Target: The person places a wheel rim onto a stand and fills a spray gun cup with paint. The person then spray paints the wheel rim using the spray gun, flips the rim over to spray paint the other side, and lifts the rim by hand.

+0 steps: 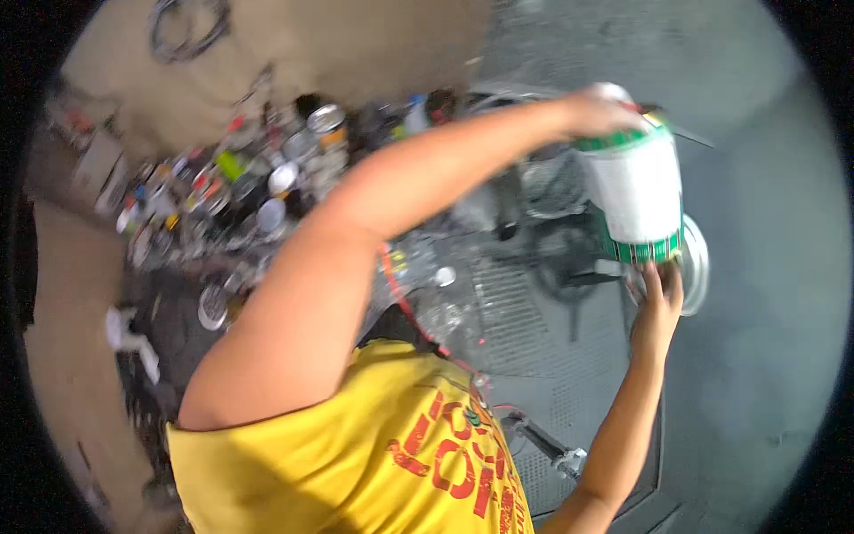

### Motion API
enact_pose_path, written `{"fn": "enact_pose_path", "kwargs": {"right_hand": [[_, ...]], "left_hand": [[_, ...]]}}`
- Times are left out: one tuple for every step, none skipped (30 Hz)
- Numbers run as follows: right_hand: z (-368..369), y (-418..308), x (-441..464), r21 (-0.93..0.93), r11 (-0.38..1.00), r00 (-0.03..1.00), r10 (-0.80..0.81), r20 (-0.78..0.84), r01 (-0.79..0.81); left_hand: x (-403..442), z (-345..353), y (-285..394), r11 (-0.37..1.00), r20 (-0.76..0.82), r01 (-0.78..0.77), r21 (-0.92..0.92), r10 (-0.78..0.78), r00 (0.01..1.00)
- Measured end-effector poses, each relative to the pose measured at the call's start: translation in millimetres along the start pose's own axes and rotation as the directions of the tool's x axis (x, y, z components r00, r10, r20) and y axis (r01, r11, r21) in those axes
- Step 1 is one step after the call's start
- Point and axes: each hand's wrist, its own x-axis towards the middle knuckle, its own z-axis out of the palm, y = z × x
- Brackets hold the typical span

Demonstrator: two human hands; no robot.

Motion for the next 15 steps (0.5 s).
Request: {"fn": "enact_pose_path", "kwargs": {"right_hand": [[-5.4,37.5,-18.7,0.171,0.981,0.996,0.091,0.018,-0.093],[-10.3,77.3,-40.1,0.328,0.926,0.982,0.186,0.035,-0.187],[-13.7,115.5,-56.0,0.434,0.855,0.959,0.263,0.106,-0.283],[-15.0,152.7,-73.1,0.53,0.766,0.931,0.324,0.17,-0.363],[-18.6,195.2,-91.3,0.542,0.733,0.909,0.374,0.181,-0.41],[-20.3,232.4,-106.0,0.549,0.702,0.886,0.422,0.193,-0.454],[-21.0,256.5,-123.4,0.552,0.662,0.849,0.495,0.186,-0.507],[-21.6,276.3,-139.5,0.552,0.619,0.804,0.567,0.177,-0.558],[-20.4,292.4,-154.2,0.533,0.602,0.781,0.59,0.205,-0.595],[-18.6,308.2,-168.9,0.511,0.584,0.755,0.615,0.229,-0.631],[-17.9,327.8,-183.1,0.448,0.578,0.712,0.665,0.226,-0.682],[-15.2,336.6,-199.8,0.369,0.601,0.698,0.675,0.239,-0.708],[-9.9,338.1,-217.6,0.254,0.612,0.661,0.719,0.215,-0.749],[-2.3,338.1,-234.0,0.134,0.611,0.626,0.758,0.185,-0.78],[3.5,342.9,-249.0,0.064,0.578,0.579,0.795,0.181,-0.813]], "left_hand": [[-20.2,22.0,6.3,0.995,-0.025,0.029,0.094,-0.027,0.999],[-52.6,40.9,17.8,0.97,0.017,0.026,0.243,-0.031,0.999],[-69.7,69.0,5.5,0.952,0.084,-0.016,0.307,-0.011,0.996],[-103.6,84.3,16.8,0.935,0.23,-0.01,0.355,-0.077,0.97],[-125.5,119.6,-7.9,0.931,0.155,-0.006,0.365,-0.055,0.986],[-152.0,140.2,-28.6,0.964,0.14,0.026,0.264,-0.065,0.988],[-178.3,155.5,-49.4,0.971,0.151,0.097,0.22,-0.132,0.98],[-204.4,173.1,-81.2,0.979,0.098,0.055,0.195,-0.076,0.992],[-235.1,176.8,-97.7,0.986,0.072,0.109,0.127,-0.119,0.99],[-264.5,179.4,-113.5,0.978,0.009,0.175,0.115,-0.177,0.984],[-292.1,182.9,-139.4,0.971,-0.01,0.235,0.036,-0.235,0.972],[-322.7,179.7,-148.6,0.936,-0.014,0.351,-0.015,-0.351,0.936],[-350.0,176.0,-161.0,0.886,0.009,0.464,-0.001,-0.464,0.886],[-376.4,174.5,-178.3,0.837,-0.001,0.547,-0.016,-0.547,0.837],[-402.7,172.5,-197.8,0.781,-0.009,0.624,-0.03,-0.625,0.781]]}}
